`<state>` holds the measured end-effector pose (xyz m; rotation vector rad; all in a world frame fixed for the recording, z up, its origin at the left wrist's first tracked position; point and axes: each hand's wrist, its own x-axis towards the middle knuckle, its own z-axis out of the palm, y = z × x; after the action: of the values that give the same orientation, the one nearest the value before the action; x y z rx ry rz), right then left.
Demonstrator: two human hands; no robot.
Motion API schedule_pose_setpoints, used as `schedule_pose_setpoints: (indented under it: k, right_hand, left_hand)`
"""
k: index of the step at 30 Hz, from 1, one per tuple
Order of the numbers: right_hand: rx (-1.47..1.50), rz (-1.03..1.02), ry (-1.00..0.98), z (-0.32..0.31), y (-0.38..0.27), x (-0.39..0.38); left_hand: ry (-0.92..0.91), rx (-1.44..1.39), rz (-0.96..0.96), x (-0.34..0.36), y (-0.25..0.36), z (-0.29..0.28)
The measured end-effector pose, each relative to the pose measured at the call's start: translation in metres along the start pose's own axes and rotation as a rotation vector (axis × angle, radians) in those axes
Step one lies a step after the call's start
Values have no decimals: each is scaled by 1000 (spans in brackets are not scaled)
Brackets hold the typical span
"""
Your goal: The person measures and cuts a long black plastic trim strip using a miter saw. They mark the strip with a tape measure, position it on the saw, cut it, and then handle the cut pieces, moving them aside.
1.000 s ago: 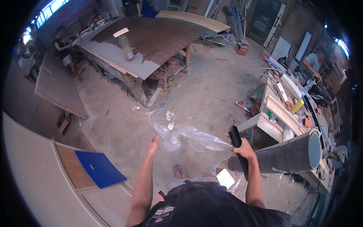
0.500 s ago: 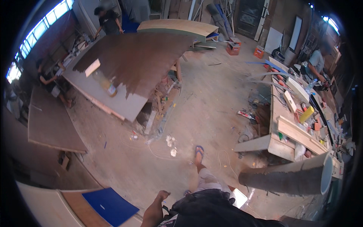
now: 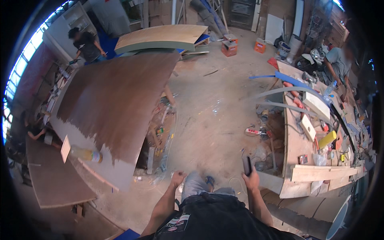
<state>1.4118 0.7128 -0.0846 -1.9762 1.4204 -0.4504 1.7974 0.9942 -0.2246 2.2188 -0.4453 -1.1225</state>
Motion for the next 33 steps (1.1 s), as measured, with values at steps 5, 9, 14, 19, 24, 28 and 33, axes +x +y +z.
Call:
schedule_pose_setpoints:
  k: [5,9,14,19,24,28,33]
  right_hand:
    - [261,-206,65,16,-169,175]
    - [600,-247,173,26,-249,275]
    - [783,-76,359,6,-319,383]
    - [946,47,506,-2,-351,488]
    - [883,92,677,-6,-331,593]
    - [780,34,745,-15,-295,695]
    - [1079,168,937,-54,-280,865]
  left_hand:
    - [-305,-189,453,69,258,16]
    - [-434,-101,908,128,400,13]
    - [-680,-69,868,217,524,-15]
    - [-820,-13,863,302,622,-29]
    - [-694,256,1081,395,711,-31]
    - [-710,418,1043,499,785,-24]
    - [-504,455,868,636,874,-51]
